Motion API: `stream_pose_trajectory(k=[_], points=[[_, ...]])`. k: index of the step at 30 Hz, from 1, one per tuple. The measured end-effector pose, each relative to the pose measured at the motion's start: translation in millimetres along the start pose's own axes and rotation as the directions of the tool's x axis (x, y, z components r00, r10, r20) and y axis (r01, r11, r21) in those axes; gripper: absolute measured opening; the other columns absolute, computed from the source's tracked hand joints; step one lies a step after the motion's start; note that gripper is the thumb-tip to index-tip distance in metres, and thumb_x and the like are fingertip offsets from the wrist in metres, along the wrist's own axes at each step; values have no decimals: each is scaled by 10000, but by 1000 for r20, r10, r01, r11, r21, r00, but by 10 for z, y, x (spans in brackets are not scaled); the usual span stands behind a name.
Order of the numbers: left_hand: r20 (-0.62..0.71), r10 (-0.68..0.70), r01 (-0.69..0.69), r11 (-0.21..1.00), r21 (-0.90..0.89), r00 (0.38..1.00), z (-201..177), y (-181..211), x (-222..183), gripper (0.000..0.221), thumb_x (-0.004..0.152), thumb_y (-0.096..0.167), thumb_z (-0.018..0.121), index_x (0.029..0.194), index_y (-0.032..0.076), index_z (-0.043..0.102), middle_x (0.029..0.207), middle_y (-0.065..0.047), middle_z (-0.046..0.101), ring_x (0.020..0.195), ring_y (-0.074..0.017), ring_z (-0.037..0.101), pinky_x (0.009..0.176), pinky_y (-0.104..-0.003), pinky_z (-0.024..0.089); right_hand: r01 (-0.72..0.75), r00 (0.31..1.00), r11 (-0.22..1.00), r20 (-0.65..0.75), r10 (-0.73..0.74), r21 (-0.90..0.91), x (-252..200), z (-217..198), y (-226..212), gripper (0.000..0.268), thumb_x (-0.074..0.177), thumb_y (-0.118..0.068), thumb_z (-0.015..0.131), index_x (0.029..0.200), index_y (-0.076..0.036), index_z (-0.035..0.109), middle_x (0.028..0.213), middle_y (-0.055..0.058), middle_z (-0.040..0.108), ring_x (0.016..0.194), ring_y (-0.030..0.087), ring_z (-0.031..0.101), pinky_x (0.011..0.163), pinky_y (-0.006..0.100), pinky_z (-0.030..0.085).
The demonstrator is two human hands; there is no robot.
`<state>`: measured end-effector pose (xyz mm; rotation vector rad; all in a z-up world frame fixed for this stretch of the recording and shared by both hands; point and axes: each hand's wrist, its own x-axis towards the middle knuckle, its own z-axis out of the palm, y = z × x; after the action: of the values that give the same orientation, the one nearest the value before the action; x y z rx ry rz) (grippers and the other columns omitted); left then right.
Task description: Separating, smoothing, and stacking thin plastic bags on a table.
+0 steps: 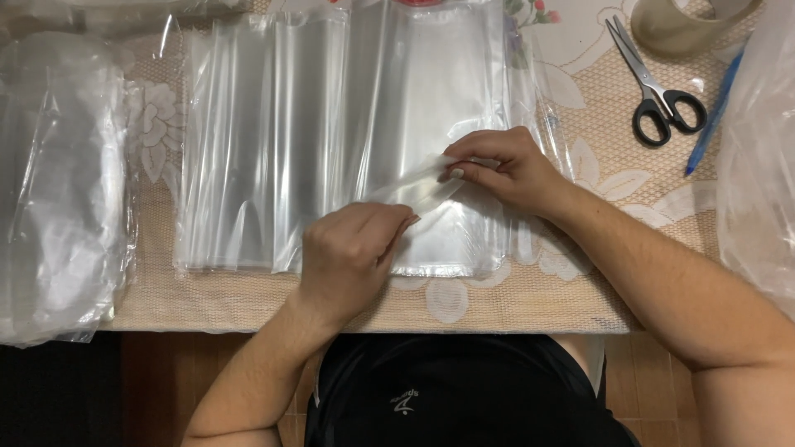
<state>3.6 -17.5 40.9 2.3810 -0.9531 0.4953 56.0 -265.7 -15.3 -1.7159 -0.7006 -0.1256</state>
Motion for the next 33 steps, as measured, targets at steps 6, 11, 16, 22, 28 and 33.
stream_pose_trajectory(k=[6,11,16,22,28,33], points=[[-47,89,-81,985,151,995,-100,-62,223,123,935,174,738,858,80,718,624,-34,610,612,-224,655,520,-305,541,-33,999,998,8,32,59,-16,-7,6,214,1035,-140,559,1072,-16,730,930,134,771,910,287,749,885,451,569],[-170,102,-50,957,285,980,48,-106,136,173,960,184,735,826,90,678,585,5,536,522,-183,559,450,-268,466,34,999,997,-34,-31,75,5,48,39,167,944,-140,705,1049,-15,739,913,143,762,927,315,741,949,499,544],[-157,488,-426,850,310,859,438,445,-119,86,933,64,650,956,72,733,781,-106,646,666,-242,652,606,-319,574,132,975,990,-174,-138,-49,65,65,84,93,977,-71,688,984,-3,751,885,112,752,972,329,733,1021,503,499],[338,216,-291,938,190,916,409,186,-276,521,969,278,599,1270,-148,583,1284,-405,573,1225,-529,566,911,-529,523,137,973,984,-170,-155,-113,56,70,128,116,990,-134,675,981,-50,754,865,83,729,1171,365,651,1156,588,346],[294,450,-535,750,389,843,525,115,-478,302,937,8,518,1187,-53,676,1025,-267,719,983,-380,739,790,-423,597,138,983,984,-110,-150,-110,25,62,134,118,1003,-122,658,980,-41,741,897,97,742,1098,365,687,1101,599,403],[274,218,-265,953,149,937,427,153,-433,195,902,-28,582,1049,-13,709,856,-166,735,796,-306,757,627,-324,602,117,986,991,-111,-124,-64,6,26,154,118,1002,-110,653,982,-32,740,910,98,748,1056,347,704,1058,549,459]])
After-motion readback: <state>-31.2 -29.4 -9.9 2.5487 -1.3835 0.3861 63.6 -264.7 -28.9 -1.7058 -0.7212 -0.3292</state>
